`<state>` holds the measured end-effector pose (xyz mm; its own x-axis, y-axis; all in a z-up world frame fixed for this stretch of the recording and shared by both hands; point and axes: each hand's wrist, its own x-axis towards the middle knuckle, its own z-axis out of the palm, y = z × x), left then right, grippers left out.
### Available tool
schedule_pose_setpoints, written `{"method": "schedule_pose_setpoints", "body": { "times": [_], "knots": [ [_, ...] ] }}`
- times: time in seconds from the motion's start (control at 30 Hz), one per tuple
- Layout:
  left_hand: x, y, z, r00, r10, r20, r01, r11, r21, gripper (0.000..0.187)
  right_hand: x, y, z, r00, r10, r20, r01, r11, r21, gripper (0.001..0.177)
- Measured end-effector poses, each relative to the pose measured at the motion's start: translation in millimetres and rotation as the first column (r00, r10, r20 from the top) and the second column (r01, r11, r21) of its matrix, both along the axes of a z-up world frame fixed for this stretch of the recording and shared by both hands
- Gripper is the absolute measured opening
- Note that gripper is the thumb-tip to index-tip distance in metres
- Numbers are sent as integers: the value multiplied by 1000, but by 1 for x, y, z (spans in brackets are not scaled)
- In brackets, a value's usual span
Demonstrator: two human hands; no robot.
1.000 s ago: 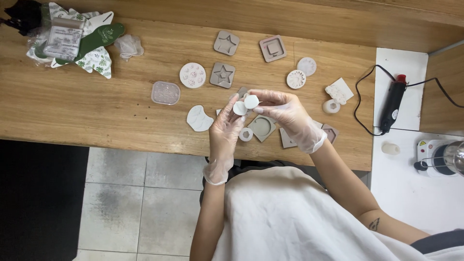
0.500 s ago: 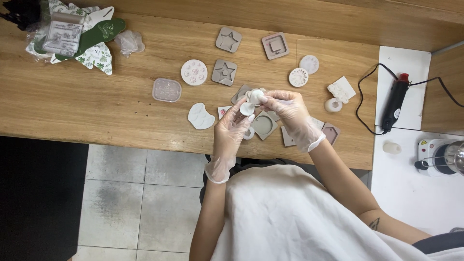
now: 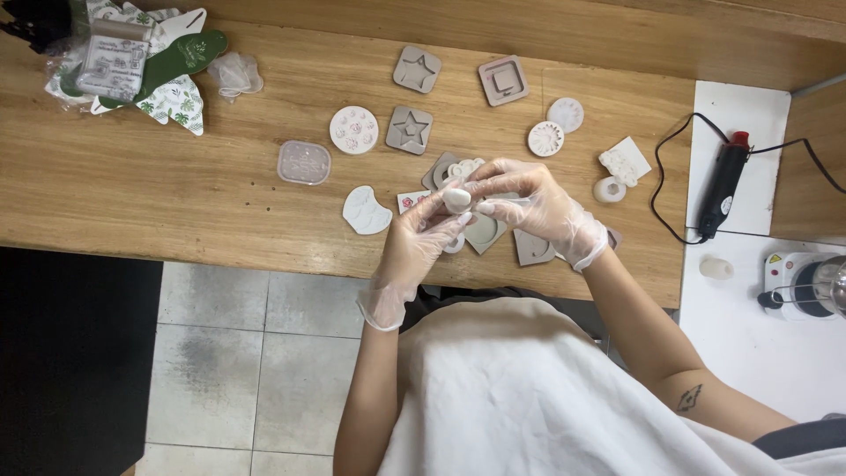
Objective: Organizing and inspecting silicone candle molds on a workbench and placing them on storage shelves.
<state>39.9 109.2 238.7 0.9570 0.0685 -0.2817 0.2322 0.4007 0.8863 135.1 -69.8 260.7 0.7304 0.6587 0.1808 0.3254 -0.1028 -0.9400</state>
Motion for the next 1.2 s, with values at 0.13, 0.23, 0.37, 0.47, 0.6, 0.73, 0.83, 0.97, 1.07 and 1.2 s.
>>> {"method": "schedule_pose_setpoints", "body": {
  "times": [0.13, 0.23, 0.37, 0.47, 0.6, 0.73, 0.83, 0.97, 1.07, 1.2],
  "knots": [
    [0, 1, 14, 1000, -3, -16, 5, 991, 132, 49, 0, 4, -18, 996, -75, 41, 75, 997, 1, 19],
    [0, -3, 23, 1000, 18, -9, -17, 992, 121, 49, -2, 8, -15, 983, -175, 48, 174, 984, 23, 14],
    [3, 0, 7, 1000, 4, -28, -2, 997, 81, 49, -3, 8, -5, 986, -167, -8, 168, 983, 78, 20],
    [6, 0, 5, 1000, -10, -15, 11, 1000, 14, 51, -1, 4, 9, 995, -97, -2, 97, 992, 82, 22],
    [4, 5, 9, 999, -35, -32, 33, 997, -73, 51, -4, 4, 30, 1000, 17, 5, -18, 997, 75, 26],
    [6, 4, 9, 999, -38, -32, 35, 993, -111, 53, -6, 5, 28, 999, -21, -28, 24, 995, 96, 20],
    [4, 7, 12, 998, -57, -38, 52, 992, -113, 53, -8, 5, 29, 995, -16, -99, 27, 994, 103, 19],
    [3, 9, 9, 996, -80, -49, 73, 989, -128, 52, -6, 7, 29, 993, 18, -121, -4, 993, 119, 17],
    [3, 9, 7, 995, -89, -42, 82, 987, -138, 49, -4, 6, 30, 993, 56, -99, -45, 994, 104, 17],
    [2, 11, 26, 994, -95, -61, 83, 982, -170, 43, -2, -1, 23, 994, 43, -104, -37, 997, 61, 24]
  ]
}}
